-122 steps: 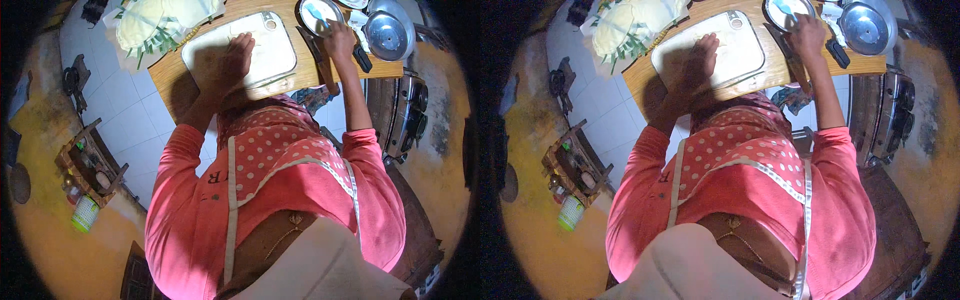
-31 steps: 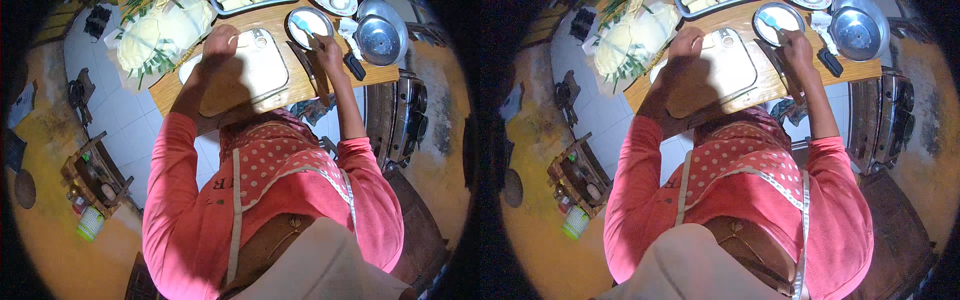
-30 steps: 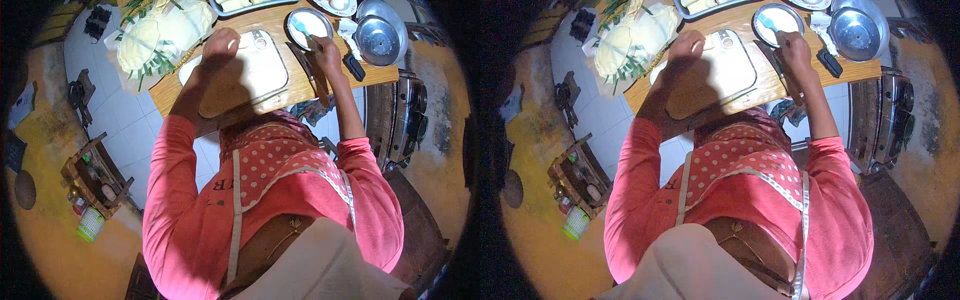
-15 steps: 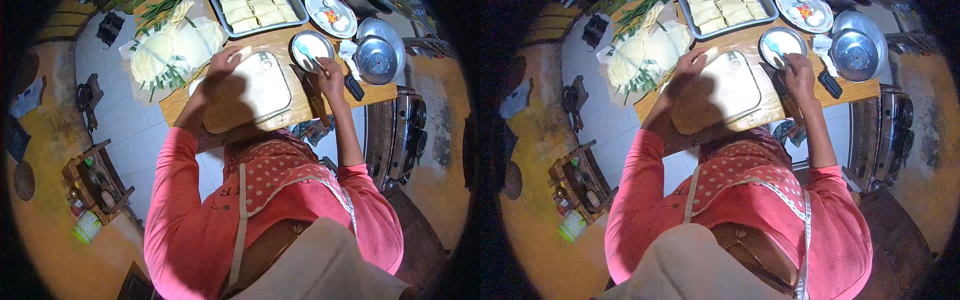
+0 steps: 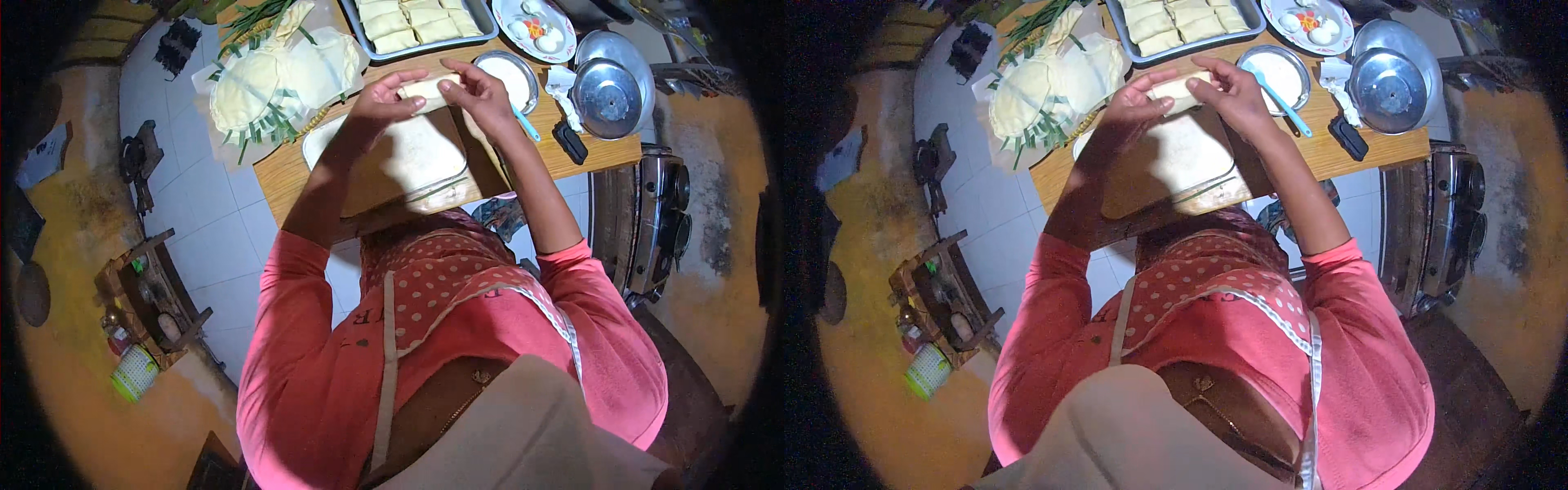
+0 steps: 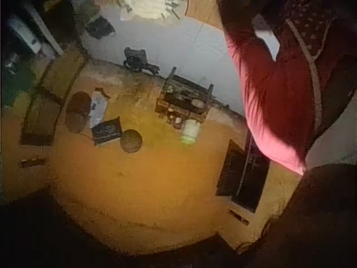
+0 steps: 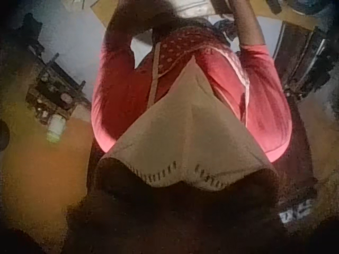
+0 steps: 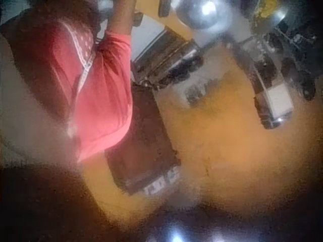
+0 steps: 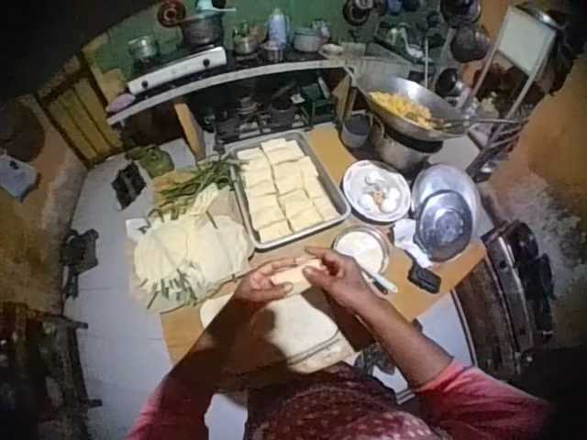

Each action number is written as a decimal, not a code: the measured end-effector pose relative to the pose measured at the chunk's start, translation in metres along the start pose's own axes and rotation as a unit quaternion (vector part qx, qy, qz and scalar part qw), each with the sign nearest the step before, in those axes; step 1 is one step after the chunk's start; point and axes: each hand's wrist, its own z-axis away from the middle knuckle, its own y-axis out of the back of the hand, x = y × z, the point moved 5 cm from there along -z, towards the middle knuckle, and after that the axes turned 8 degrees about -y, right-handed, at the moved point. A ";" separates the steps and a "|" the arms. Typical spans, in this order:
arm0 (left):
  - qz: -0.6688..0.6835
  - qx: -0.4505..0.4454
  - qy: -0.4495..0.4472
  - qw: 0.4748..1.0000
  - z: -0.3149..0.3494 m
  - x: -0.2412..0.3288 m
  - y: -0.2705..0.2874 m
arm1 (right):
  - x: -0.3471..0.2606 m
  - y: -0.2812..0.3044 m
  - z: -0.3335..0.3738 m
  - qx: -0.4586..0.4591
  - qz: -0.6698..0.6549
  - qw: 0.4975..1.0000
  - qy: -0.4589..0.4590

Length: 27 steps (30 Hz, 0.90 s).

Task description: The person peels a pastry sheet, places it on a board, and uses a spoon to add filling from a pan. The person uses a knife to cut an egg, adds a piece to the pastry, applies liquid with a brush, folds the pastry into a rectangle, and places it on a tray.

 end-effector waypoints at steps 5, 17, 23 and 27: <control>0.163 0.059 0.018 0.985 0.018 -0.004 -0.013 | 0.007 0.001 0.008 0.022 -0.026 0.999 -0.001; 0.174 0.047 -0.010 0.984 0.027 0.008 -0.026 | -0.005 0.007 0.012 0.023 -0.009 1.000 0.008; 0.056 0.100 0.008 0.993 0.022 0.001 -0.022 | -0.013 0.002 0.013 0.003 0.021 0.999 0.024; 0.079 0.128 0.026 0.988 0.024 0.009 -0.021 | -0.051 0.002 0.033 0.118 0.337 0.888 0.291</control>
